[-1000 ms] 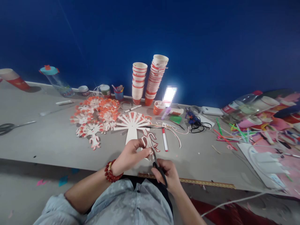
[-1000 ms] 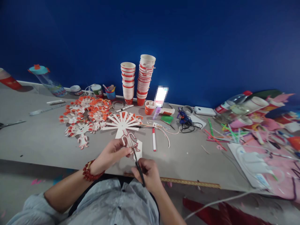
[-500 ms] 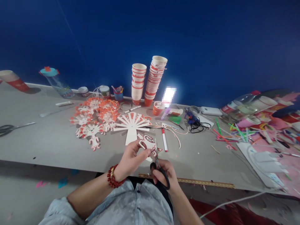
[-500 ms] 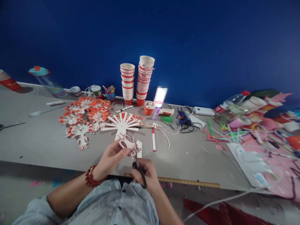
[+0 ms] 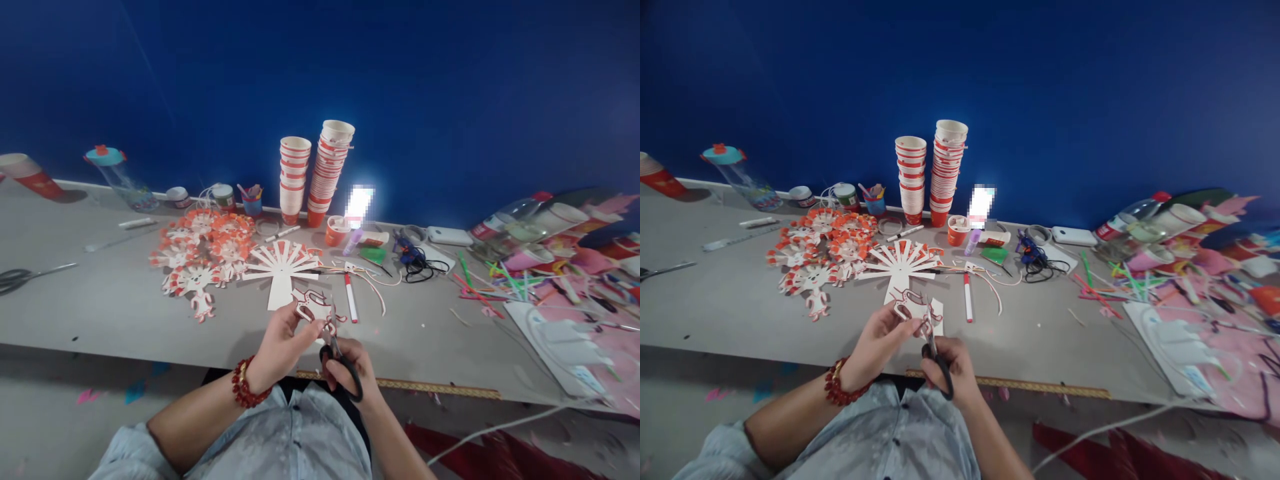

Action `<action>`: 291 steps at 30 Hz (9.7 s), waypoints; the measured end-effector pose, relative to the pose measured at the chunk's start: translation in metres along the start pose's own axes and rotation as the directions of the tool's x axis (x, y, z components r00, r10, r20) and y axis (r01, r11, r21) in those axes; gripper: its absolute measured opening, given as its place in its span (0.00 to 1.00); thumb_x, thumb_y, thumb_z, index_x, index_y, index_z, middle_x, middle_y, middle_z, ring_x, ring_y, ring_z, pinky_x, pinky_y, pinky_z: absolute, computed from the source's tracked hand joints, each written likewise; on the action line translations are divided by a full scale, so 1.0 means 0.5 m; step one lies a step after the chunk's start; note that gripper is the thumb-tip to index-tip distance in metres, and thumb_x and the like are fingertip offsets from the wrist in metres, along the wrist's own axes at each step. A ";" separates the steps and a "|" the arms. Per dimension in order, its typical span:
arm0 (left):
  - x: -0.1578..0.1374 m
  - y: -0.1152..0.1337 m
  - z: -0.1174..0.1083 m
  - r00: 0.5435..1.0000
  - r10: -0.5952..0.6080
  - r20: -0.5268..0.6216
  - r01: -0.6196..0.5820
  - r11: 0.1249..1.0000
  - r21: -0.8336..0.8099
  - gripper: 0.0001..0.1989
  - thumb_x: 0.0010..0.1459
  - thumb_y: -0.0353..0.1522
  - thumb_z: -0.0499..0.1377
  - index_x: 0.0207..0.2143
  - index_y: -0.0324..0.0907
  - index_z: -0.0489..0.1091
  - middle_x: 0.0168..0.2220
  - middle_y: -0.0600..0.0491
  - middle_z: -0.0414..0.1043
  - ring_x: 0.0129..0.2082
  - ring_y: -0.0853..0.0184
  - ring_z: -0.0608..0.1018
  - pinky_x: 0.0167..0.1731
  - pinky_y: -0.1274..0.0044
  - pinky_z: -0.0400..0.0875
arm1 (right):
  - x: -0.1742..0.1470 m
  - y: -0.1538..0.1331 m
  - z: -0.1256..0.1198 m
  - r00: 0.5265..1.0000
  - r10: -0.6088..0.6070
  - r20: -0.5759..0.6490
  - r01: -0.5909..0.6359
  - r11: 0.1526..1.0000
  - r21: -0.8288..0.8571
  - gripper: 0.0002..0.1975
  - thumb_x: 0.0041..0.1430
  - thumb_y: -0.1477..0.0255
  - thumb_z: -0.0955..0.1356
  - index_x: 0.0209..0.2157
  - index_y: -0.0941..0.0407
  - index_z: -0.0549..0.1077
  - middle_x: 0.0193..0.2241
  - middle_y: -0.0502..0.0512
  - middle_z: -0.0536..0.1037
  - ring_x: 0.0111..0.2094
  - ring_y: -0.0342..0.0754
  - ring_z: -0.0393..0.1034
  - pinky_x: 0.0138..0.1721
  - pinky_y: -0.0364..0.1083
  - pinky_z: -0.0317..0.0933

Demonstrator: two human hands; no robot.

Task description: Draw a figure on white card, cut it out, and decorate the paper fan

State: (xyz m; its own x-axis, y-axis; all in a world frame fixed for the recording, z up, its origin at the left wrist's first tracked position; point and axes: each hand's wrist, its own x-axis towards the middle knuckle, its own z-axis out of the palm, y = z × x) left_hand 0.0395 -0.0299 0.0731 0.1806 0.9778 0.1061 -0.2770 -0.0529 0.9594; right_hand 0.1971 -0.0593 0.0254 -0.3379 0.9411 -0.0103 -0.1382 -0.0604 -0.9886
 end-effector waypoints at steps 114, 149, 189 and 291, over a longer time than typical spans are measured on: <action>0.008 0.026 -0.009 0.994 0.040 0.100 -0.054 0.988 0.143 0.07 0.63 0.32 0.56 0.30 0.41 0.66 0.31 0.54 0.67 0.32 0.69 0.68 0.36 0.78 0.63 | 0.004 0.023 0.047 0.980 -0.114 -0.163 0.127 0.989 0.071 0.20 0.53 0.55 0.72 0.21 0.56 0.69 0.12 0.46 0.66 0.11 0.39 0.57 0.14 0.38 0.50; 0.012 0.029 -0.004 0.994 0.063 0.091 -0.080 0.975 0.206 0.08 0.62 0.34 0.56 0.30 0.41 0.65 0.30 0.54 0.68 0.32 0.68 0.69 0.35 0.78 0.64 | 0.003 0.026 0.050 0.973 -0.101 -0.208 0.109 0.994 0.026 0.29 0.49 0.43 0.70 0.18 0.55 0.63 0.13 0.45 0.58 0.14 0.39 0.50 0.15 0.41 0.47; 0.036 0.048 -0.026 0.987 -0.043 0.155 0.009 0.977 0.215 0.08 0.60 0.33 0.56 0.28 0.40 0.66 0.27 0.55 0.66 0.28 0.70 0.67 0.30 0.80 0.62 | 0.001 0.011 0.032 0.986 -0.090 -0.140 0.080 0.994 -0.073 0.23 0.51 0.55 0.72 0.17 0.56 0.66 0.11 0.45 0.63 0.12 0.37 0.51 0.15 0.39 0.46; 0.089 0.079 -0.087 0.921 -0.215 0.325 0.158 0.968 0.193 0.16 0.62 0.43 0.57 0.36 0.38 0.74 0.32 0.51 0.71 0.30 0.70 0.70 0.29 0.81 0.65 | 0.001 -0.003 0.006 0.983 -0.040 -0.178 -0.024 0.939 -0.343 0.24 0.56 0.60 0.68 0.15 0.53 0.55 0.11 0.44 0.58 0.14 0.38 0.50 0.15 0.39 0.46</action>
State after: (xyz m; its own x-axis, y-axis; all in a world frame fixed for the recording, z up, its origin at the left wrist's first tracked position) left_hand -0.0045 0.0203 0.1043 0.5330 0.8458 -0.0238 -0.0571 0.0641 0.9963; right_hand 0.1942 -0.0598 0.0272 -0.1608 0.9870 0.0022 0.1981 0.0345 -0.9796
